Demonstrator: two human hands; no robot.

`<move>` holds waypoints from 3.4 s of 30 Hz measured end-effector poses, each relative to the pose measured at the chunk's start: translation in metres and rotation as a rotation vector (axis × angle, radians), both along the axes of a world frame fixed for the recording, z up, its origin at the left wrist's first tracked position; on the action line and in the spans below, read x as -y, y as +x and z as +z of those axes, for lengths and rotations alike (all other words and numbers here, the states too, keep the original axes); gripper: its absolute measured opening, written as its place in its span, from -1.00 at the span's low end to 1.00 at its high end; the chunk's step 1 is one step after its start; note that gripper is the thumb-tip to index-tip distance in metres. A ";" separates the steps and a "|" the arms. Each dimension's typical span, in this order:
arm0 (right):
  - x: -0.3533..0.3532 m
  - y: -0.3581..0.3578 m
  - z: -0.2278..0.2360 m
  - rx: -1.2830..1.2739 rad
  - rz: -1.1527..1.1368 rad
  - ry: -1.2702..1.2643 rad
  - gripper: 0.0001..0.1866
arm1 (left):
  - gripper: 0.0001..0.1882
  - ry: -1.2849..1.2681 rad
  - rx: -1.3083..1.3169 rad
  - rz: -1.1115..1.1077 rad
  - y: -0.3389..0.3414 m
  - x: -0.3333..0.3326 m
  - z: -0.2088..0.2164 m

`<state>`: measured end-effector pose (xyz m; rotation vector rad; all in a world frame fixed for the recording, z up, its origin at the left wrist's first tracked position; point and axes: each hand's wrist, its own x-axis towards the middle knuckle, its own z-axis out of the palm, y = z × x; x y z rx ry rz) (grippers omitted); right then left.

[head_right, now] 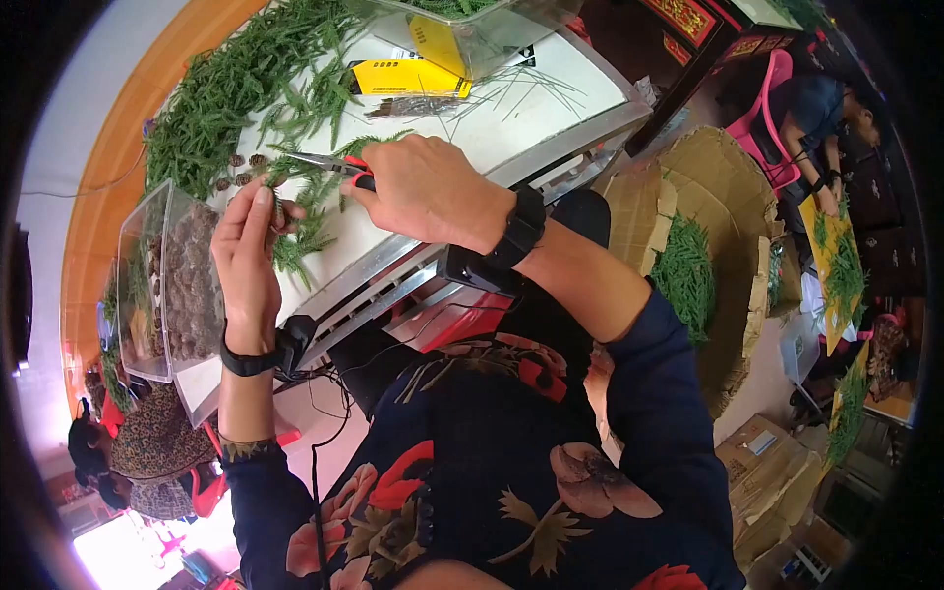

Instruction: Trimming green sprigs and attaching them to decorative bases like small pine cones.

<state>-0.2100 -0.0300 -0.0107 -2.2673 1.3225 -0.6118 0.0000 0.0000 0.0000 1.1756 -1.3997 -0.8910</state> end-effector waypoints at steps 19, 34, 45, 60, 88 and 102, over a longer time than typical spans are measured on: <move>0.015 -0.017 -0.009 0.098 0.152 -0.719 -0.73 | -0.77 0.611 -0.502 -0.457 0.005 0.002 0.000; 0.022 -0.017 -0.014 0.076 0.207 -0.838 -0.74 | -0.76 0.506 -0.225 -0.418 -0.007 -0.006 0.001; 0.000 -0.020 -0.019 0.155 0.186 -0.227 -0.71 | -0.82 0.437 -0.228 -0.282 -0.020 -0.007 -0.001; 0.024 -0.024 -0.002 0.148 0.400 -0.896 -0.74 | -0.82 0.731 -0.269 -0.501 -0.018 -0.010 0.008; 0.010 -0.026 -0.011 0.110 0.272 -0.774 -0.81 | -0.79 0.574 -0.403 -0.425 -0.015 -0.022 -0.004; 0.006 -0.026 -0.027 0.145 -0.002 0.113 -0.70 | -0.80 0.133 0.294 0.088 -0.018 -0.012 -0.015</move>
